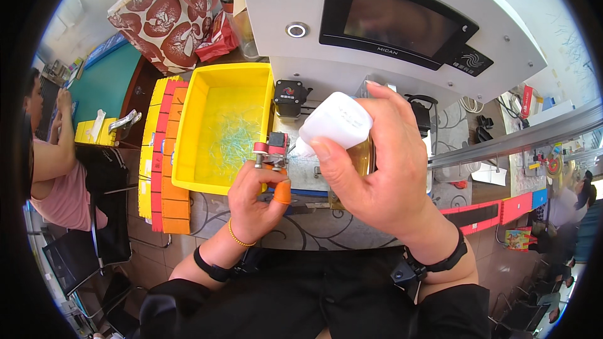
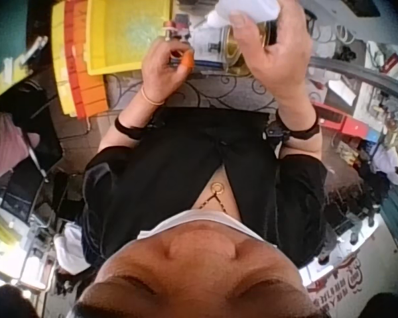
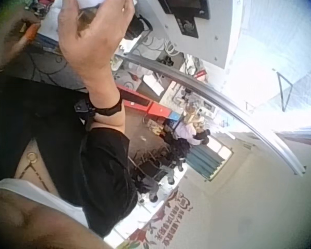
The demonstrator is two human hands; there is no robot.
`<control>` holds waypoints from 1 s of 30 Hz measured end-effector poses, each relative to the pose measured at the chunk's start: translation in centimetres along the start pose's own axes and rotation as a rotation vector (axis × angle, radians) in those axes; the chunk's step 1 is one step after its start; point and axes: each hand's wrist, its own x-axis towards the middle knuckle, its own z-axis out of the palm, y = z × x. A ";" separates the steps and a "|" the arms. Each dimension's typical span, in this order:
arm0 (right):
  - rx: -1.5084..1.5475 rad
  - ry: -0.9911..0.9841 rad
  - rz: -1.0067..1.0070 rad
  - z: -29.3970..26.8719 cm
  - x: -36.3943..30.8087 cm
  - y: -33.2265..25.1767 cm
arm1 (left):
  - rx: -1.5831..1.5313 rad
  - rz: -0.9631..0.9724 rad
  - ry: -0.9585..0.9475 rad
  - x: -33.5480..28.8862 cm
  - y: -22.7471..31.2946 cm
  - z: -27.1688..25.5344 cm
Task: The person assembles small metal and plastic components by hand at a workstation, using tweezers to manipulate parts and a dispensing bottle to apply adhesive, then measures the assembled components with a caliper.
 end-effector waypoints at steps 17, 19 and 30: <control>0.175 0.067 0.153 -0.8 -1.4 0.0 | 0.010 -0.010 0.009 0.2 0.5 0.2; 0.129 0.040 0.116 -0.8 -1.2 -0.1 | -0.001 -0.027 0.014 0.0 0.4 0.2; 0.119 0.062 0.136 -0.5 -1.3 -0.1 | -0.002 -0.026 0.022 0.2 0.5 0.1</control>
